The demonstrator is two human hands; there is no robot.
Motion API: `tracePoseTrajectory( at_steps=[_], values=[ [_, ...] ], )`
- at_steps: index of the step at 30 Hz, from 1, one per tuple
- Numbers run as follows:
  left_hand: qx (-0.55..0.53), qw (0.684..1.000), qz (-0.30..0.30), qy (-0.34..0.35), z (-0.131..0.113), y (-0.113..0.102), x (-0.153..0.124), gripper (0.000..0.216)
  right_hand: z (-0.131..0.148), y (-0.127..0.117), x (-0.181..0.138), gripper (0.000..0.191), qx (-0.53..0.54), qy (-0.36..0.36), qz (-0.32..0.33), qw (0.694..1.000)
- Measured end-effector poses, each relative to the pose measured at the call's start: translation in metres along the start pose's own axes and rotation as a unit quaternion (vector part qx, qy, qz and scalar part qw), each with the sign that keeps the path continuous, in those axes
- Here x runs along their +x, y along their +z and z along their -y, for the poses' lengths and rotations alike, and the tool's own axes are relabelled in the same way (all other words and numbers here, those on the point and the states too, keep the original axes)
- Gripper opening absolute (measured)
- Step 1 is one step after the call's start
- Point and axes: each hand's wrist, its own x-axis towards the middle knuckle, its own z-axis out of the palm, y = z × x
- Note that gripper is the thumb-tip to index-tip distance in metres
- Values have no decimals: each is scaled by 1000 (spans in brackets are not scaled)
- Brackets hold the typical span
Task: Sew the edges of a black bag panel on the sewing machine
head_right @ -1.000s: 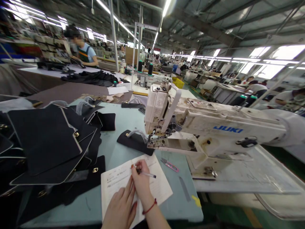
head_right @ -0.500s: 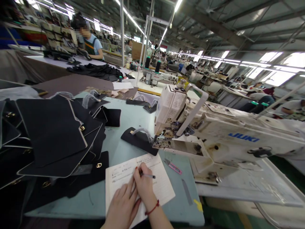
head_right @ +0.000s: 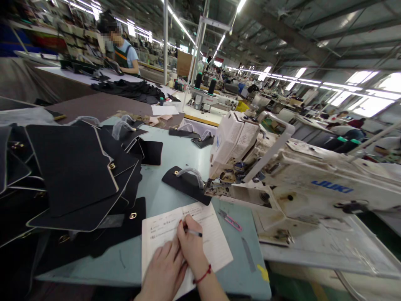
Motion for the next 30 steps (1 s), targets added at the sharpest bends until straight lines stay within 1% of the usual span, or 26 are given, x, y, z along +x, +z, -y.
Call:
tracePoseTrajectory(
  at_steps=[3, 7, 12, 16, 19, 23, 30],
  values=[
    [1, 1000, -3, 0, 0, -1, 2, 34, -1, 1, -1, 27, -14, -10, -9, 1000],
    [4, 1000, -4, 4, -1, -4, 2, 36, 0, 0, -1, 28, -3, -8, -22, 1000],
    [5, 1000, -9, 1, -1, -2, 1, 35, -1, -1, 0, 28, -7, -17, -15, 1000],
    [8, 1000, -22, 3, 0, -2, 1, 36, -3, 0, -1, 27, 9, -3, -20, 1000],
    [8, 1000, -18, 6, 0, -4, 2, 40, -4, 0, -1, 27, 24, 5, -24, 999],
    [5, 1000, -15, 5, -1, -5, 2, 39, -5, -1, -2, 29, 20, 8, -27, 999],
    [5, 1000, -15, 1, 0, -2, 1, 38, -4, 0, -2, 29, 12, -3, -29, 1000]
  ],
)
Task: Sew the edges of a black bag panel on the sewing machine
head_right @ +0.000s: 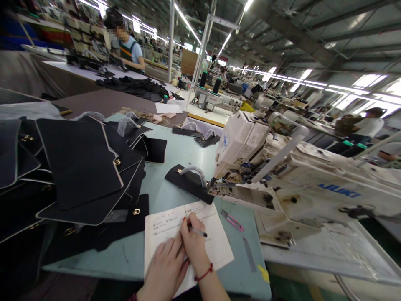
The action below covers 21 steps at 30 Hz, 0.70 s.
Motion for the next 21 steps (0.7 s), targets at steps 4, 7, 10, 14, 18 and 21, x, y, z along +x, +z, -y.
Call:
tracePoseTrajectory(
  at_steps=[4, 7, 10, 14, 18, 21],
  values=[
    [-4, 1000, 6, -2, 1, 2, -1, 34, 1, 0, 0, 29, -19, -10, 6, 1000],
    [-5, 1000, 2, -3, 1, 3, 0, 34, 1, -1, 1, 29, -30, -17, 11, 999],
    [-5, 1000, -1, -3, 1, 4, -1, 35, 0, -1, 0, 28, -28, -14, 9, 999],
    [-1, 1000, 3, -3, 1, 4, -2, 37, -1, -1, 0, 28, -19, 3, 4, 1000],
    [-8, 1000, 19, -9, 0, 1, -1, 37, 0, -1, 0, 28, -14, -2, 7, 1000],
    [-14, 999, 26, -12, 0, 0, 0, 36, 0, -1, 0, 28, -12, -11, 10, 1000]
  ],
)
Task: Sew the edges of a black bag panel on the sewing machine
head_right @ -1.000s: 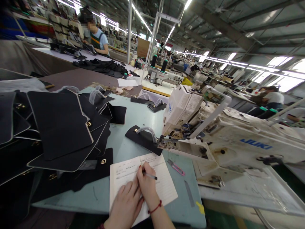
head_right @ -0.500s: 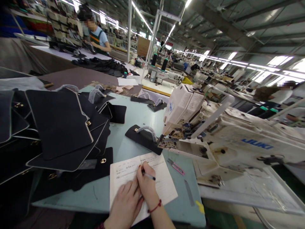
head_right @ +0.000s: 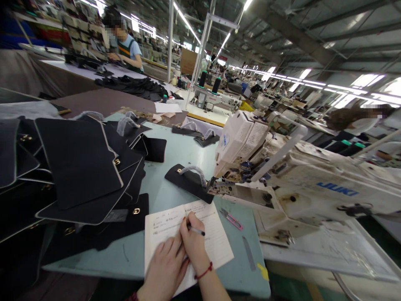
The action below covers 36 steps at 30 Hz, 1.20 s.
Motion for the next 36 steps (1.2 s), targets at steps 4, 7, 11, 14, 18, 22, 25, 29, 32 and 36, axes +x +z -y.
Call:
tracePoseTrajectory(
  at_steps=[4, 7, 11, 14, 18, 22, 25, 29, 32, 36],
  values=[
    [8, 1000, -11, 5, 0, -1, 0, 39, -1, 0, 0, 27, 22, 13, -19, 999],
    [7, 1000, -3, 3, 0, -1, 0, 39, 0, 0, 0, 27, 18, 17, -16, 1000],
    [5, 1000, 14, 3, 0, 0, 1, 37, 2, 0, 0, 28, -6, 15, -8, 1000],
    [8, 1000, 6, 3, 1, 0, 1, 37, 2, 0, 0, 28, -9, 10, -11, 1000],
    [16, 1000, -7, 9, 1, 0, 0, 40, -2, 1, -1, 26, 7, 1, -16, 1000],
    [23, 1000, -17, 11, 0, -1, 0, 44, -3, -1, -2, 25, 34, 26, -42, 998],
    [22, 999, -24, 10, 0, -1, -1, 42, -2, -1, -2, 25, 33, 24, -34, 999],
    [9, 1000, -15, 8, 1, 0, -1, 42, -1, 0, 0, 27, 17, 17, -29, 999],
    [5, 1000, -1, 7, 1, -2, -1, 42, -1, 1, 0, 28, -1, 18, -26, 1000],
    [8, 1000, 9, 4, 1, -3, -1, 43, 0, 0, 0, 27, -10, 18, -37, 999]
  ],
)
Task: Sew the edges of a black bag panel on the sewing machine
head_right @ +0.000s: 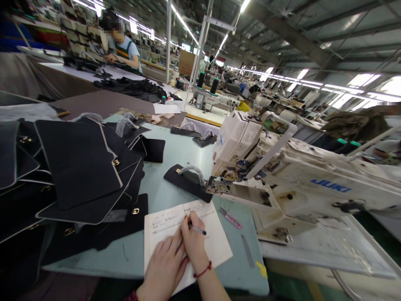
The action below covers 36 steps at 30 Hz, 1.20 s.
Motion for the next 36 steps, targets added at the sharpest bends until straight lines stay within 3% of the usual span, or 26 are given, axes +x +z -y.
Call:
tracePoseTrajectory(
  at_steps=[9, 13, 16, 18, 21, 23, 25, 31, 36],
  values=[
    [1, 1000, -6, -3, -1, 0, 2, 44, -1, 0, -1, 26, 43, 4, 2, 999],
    [-15, 1000, 7, -7, 1, 0, -1, 46, 1, -4, 2, 27, 142, 44, -51, 988],
    [-95, 995, -7, 5, 13, -5, -2, 47, 2, -16, 3, 28, 191, 93, -87, 973],
    [-202, 979, -34, -8, 23, -12, 0, 52, 4, -28, 0, 31, 240, 123, -49, 962],
    [-355, 929, -87, -61, 33, -27, 8, 59, 15, -47, -12, 41, 348, 135, 48, 926],
    [-412, 902, -113, -66, 33, -37, 13, 64, 27, -56, -20, 37, 388, 121, 86, 910],
    [-438, 889, -122, -49, 29, -43, 17, 67, 40, -62, -24, 31, 379, 97, 106, 914],
    [-415, 905, -93, -16, 20, -52, 16, 72, 57, -66, -17, 27, 253, 27, 110, 961],
    [-339, 937, -64, 45, 20, -50, 7, 74, 56, -60, -25, 20, 246, 36, 159, 956]
  ],
)
